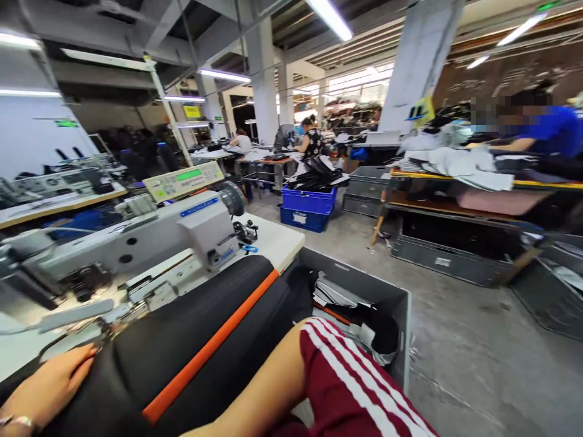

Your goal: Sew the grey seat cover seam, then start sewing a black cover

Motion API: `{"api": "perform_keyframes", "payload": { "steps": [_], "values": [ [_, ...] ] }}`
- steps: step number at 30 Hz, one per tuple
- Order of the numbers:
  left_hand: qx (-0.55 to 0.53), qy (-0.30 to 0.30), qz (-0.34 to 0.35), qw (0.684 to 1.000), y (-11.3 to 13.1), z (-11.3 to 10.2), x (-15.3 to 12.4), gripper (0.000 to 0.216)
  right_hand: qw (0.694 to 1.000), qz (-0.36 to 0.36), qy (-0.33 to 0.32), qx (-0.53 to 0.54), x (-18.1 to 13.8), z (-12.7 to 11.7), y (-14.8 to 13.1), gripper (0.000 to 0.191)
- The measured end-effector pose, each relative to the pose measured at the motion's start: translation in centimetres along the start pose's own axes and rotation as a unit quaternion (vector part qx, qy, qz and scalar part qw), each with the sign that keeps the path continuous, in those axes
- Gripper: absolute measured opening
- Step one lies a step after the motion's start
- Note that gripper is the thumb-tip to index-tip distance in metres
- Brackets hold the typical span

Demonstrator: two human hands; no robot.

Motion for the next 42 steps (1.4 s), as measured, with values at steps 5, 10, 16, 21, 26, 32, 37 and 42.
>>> {"api": "perform_keyframes", "payload": {
  "steps": [5, 10, 16, 21, 26, 32, 37, 42],
  "values": [
    [0.009, 0.004, 0.019, 1.0, -0.9, 1.1, -2.3, 0.058, 0.99, 0.075, 0.089, -0.076, -1.7, -1.9, 1.7, 0.025],
    [0.032, 0.025, 0.004, 0.999, 0.1, 0.5, -2.5, 0.061, 0.931, 0.27, 0.186, -0.162, -4.6, -7.8, 6.6, 0.029],
    [0.012, 0.029, -0.024, 0.999, 0.4, 0.2, -2.7, 0.053, 0.856, 0.447, 0.152, -0.213, -6.3, -12.5, 12.0, 0.024],
    [-0.007, 0.038, -0.04, 0.998, 1.1, -0.9, -2.7, 0.046, 0.862, 0.431, 0.11, -0.244, -4.2, -11.1, 9.0, 0.023],
    [-0.014, -0.019, -0.043, 0.999, 3.8, -3.7, -2.3, 0.037, 0.952, 0.212, -0.007, -0.222, 3.8, 0.1, -1.5, 0.032],
    [-0.075, -0.148, -0.051, 0.985, 3.0, -5.5, -4.2, 0.042, 0.982, -0.152, -0.063, -0.096, 13.2, 14.2, -10.9, 0.032],
    [-0.144, -0.18, -0.131, 0.964, -7.8, -13.4, -16.8, 0.033, 0.962, -0.179, -0.104, -0.178, 15.1, 19.7, -7.1, 0.054],
    [0.012, 0.115, -0.569, 0.814, -17.1, -27.7, -45.2, 0.033, 0.93, -0.315, -0.04, -0.187, 14.9, 21.0, -4.1, 0.067]
  ]
}}
Point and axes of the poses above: each hand's wrist, its own x-axis towards the middle knuckle, its own z-axis out of the palm, y = z × x, the point moved 7 cm from there along x, towards the middle knuckle, and after that the axes turned 11 degrees about x, right-handed, at the moved point
